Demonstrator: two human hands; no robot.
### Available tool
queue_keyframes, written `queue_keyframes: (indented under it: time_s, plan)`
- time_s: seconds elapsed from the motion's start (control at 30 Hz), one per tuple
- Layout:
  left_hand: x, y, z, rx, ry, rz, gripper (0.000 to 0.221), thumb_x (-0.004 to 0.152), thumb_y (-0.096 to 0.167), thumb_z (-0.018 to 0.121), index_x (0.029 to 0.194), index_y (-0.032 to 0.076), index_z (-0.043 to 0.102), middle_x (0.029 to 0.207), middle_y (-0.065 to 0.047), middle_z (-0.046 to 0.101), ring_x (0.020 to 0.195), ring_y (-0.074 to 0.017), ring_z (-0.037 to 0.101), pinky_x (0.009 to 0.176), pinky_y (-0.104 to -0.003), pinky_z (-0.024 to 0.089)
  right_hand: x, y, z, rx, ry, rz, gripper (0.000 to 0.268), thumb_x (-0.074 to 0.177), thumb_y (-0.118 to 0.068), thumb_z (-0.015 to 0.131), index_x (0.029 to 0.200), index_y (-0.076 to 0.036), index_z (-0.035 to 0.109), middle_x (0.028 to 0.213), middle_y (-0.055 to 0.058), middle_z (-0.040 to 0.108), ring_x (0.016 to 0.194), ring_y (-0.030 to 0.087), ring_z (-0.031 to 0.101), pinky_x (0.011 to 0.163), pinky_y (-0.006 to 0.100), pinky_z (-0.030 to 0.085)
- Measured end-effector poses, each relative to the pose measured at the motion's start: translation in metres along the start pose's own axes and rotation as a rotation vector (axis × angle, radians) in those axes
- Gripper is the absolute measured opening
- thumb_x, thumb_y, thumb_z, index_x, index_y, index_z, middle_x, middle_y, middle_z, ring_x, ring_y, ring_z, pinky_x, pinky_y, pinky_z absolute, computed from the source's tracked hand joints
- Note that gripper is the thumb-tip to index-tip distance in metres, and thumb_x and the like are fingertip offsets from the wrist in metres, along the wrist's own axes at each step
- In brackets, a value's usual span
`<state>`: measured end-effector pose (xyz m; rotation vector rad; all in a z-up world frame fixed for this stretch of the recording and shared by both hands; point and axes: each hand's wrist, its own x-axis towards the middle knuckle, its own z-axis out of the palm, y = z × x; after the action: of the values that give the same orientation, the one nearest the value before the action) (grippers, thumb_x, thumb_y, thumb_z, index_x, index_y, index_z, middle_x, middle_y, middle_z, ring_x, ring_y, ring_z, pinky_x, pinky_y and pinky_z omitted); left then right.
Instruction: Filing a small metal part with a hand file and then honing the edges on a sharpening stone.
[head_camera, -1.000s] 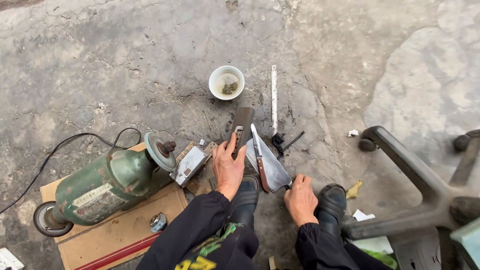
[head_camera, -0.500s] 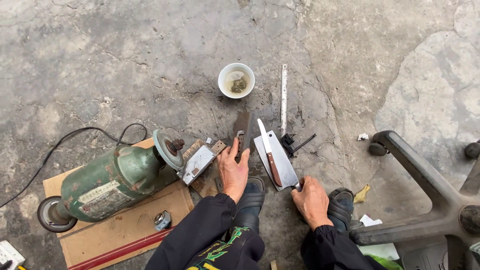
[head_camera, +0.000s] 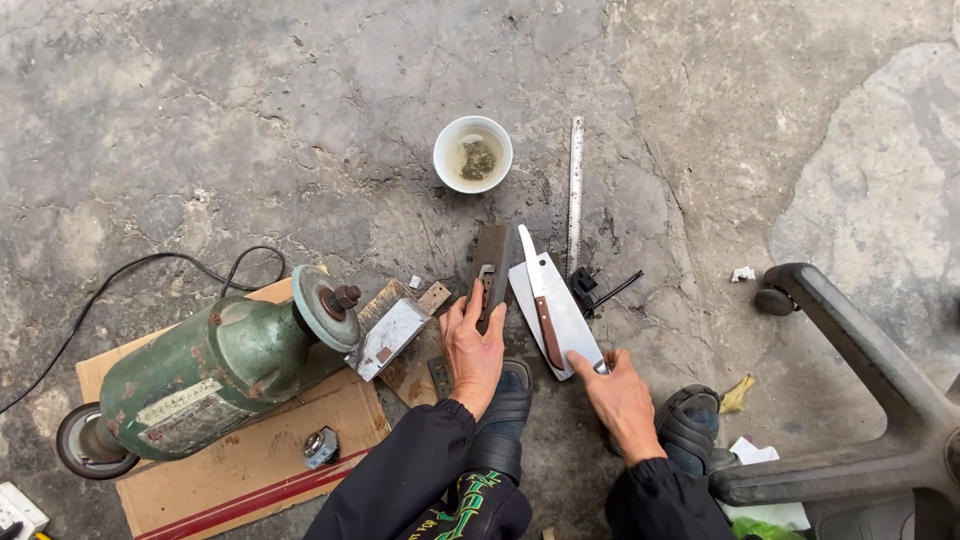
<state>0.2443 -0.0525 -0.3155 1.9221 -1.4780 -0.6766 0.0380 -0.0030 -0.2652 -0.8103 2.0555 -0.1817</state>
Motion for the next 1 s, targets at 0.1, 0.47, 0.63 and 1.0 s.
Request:
queue_keyframes:
  time_s: [0.1,0.47,0.63,1.0]
  plan:
    - [-0.003,0.001,0.002,-0.053,0.0,-0.016,0.058,0.104,0.033,0.076,0.157,0.012,0.066,0.133,-0.022,0.067,0.123,-0.0414,0.061,0.102,-0.051,0.054,0.021,0.004,0.013,-0.128,0.012,0.038,0.106,0.082,-0.089,0.068,0.146,-0.005,0.064,0.129,0.025,0.079,0.124,0.045,0.074,0.108,0.055,0.055]
    - [-0.007,-0.021,0.015,-0.039,0.169,0.083,0.058,0.098,0.034,0.086,0.152,0.018,0.073,0.121,-0.021,0.075,0.113,-0.0435,0.071,0.099,-0.053,0.058,-0.022,0.02,0.021,0.308,0.145,0.027,0.062,0.083,-0.061,0.091,0.094,-0.001,0.075,0.09,0.028,0.075,0.102,0.044,0.075,0.089,0.056,0.052]
    - [0.003,-0.004,0.008,0.001,0.193,0.165,0.054,0.098,0.031,0.085,0.149,0.015,0.075,0.122,-0.023,0.074,0.114,-0.0431,0.071,0.096,-0.051,0.06,0.014,0.053,0.008,0.629,0.501,0.076,0.057,0.088,-0.051,0.093,0.093,0.002,0.07,0.055,0.019,0.061,0.047,0.027,0.062,0.05,0.039,0.046]
    - [0.024,-0.02,0.033,0.099,0.145,0.213,0.057,0.1,0.031,0.082,0.154,0.019,0.069,0.134,-0.016,0.067,0.125,-0.035,0.062,0.103,-0.05,0.055,0.142,0.085,-0.028,0.279,0.74,0.017,0.083,0.09,-0.047,0.1,0.139,0.008,0.063,0.119,0.035,0.07,0.112,0.052,0.072,0.097,0.06,0.055]
